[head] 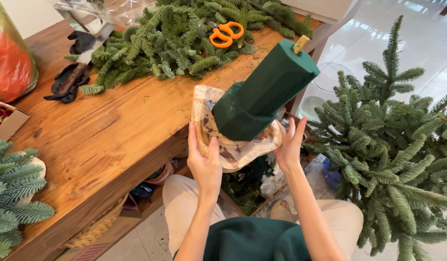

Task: Preparing a floral foam base by shaving it into shape with a knife and wrapping it with green tape on a wooden stand.

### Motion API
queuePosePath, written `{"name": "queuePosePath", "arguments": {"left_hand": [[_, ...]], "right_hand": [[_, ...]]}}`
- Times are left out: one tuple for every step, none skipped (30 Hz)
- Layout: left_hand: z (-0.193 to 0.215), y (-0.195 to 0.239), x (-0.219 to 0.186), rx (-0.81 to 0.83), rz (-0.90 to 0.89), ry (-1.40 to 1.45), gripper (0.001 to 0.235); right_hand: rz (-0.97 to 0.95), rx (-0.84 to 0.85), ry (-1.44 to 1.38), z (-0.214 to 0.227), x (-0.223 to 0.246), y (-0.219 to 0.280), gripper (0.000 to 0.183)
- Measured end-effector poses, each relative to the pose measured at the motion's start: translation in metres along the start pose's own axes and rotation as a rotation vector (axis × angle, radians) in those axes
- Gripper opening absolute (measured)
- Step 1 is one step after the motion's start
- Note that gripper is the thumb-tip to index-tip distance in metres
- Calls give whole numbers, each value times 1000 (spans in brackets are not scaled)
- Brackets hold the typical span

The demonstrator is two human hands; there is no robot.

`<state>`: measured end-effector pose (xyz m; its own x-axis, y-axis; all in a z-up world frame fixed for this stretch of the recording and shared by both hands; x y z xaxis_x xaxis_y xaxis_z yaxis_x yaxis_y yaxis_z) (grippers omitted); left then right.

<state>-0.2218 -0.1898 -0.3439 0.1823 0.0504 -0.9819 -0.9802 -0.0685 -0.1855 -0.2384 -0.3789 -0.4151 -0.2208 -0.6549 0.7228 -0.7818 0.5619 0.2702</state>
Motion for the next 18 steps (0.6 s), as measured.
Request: {"name": "queuePosePath", "arguments": {"left_hand": [[-1, 1, 0, 2, -9, -14, 66], [-2, 3, 0, 2, -9, -15, 66], [-4, 4, 0, -1, -17, -17, 66], [-5, 5, 0, -3, -25, -18, 66], [-6, 7, -6, -9, -29, -17, 66], [-7, 8, -11, -9, -38, -30, 66], [-7, 9, -17, -13, -49, -43, 66], [-8, 8, -19, -22, -57, -41, 66], [-8, 8, -19, -26, -47, -42, 67], [-9, 8, -20, -30, -38, -43, 68], [-8, 5, -14, -43, -43, -42, 68], [-8, 1, -8, -46, -48, -40, 68], [-8, -2, -2, -49, -54, -36, 69], [-7, -3, -3, -61, -58, -34, 69], [-6, -4, -4, -61, -51, -21, 68], [-5, -5, -5, -60, -44, -8, 68], [-4, -6, -4, -75, -49, -5, 68], [-3, -7, -3, -75, -42, 31, 68]], "right_hand": [[-10, -2, -27, 3, -2, -2, 124], [-12, -2, -26, 11, -7, -9, 124], [-19, -1, -16, 19, -12, -18, 125], [-27, 0, -5, 26, -17, -26, 125], [-26, 7, -4, 31, -21, -31, 125], [-29, 3, -16, 37, -25, -37, 126], [-32, 2, -27, 40, -29, -44, 126], [-32, 15, -27, 37, -27, -44, 126], [-36, 9, -18, 36, -26, -43, 126], [-40, 3, -8, 34, -25, -42, 127], [-43, 16, -6, 36, -26, -47, 127], [-38, 16, -3, 38, -27, -52, 124], [-32, 14, 0, 40, -28, -58, 121], [-34, 27, 4, 37, -26, -57, 121], [-29, 36, 34, 34, -24, -56, 120], [-24, 45, 63, 30, -22, -56, 119], [-27, 60, 67, 18, -16, -49, 119], [-14, 58, 81, 7, -10, -41, 118]]}}
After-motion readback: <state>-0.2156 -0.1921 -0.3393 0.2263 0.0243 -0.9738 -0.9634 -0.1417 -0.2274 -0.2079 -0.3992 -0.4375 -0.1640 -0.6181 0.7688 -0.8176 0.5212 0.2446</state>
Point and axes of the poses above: each hand's wrist, its own y-axis away from the middle knuckle, its own z-axis out of the back of the hand, x = y × z, the point moved 1 cm from there along -y, towards the middle knuckle, and after that the axes turned 1 degree about -y, right-handed, at the moved point
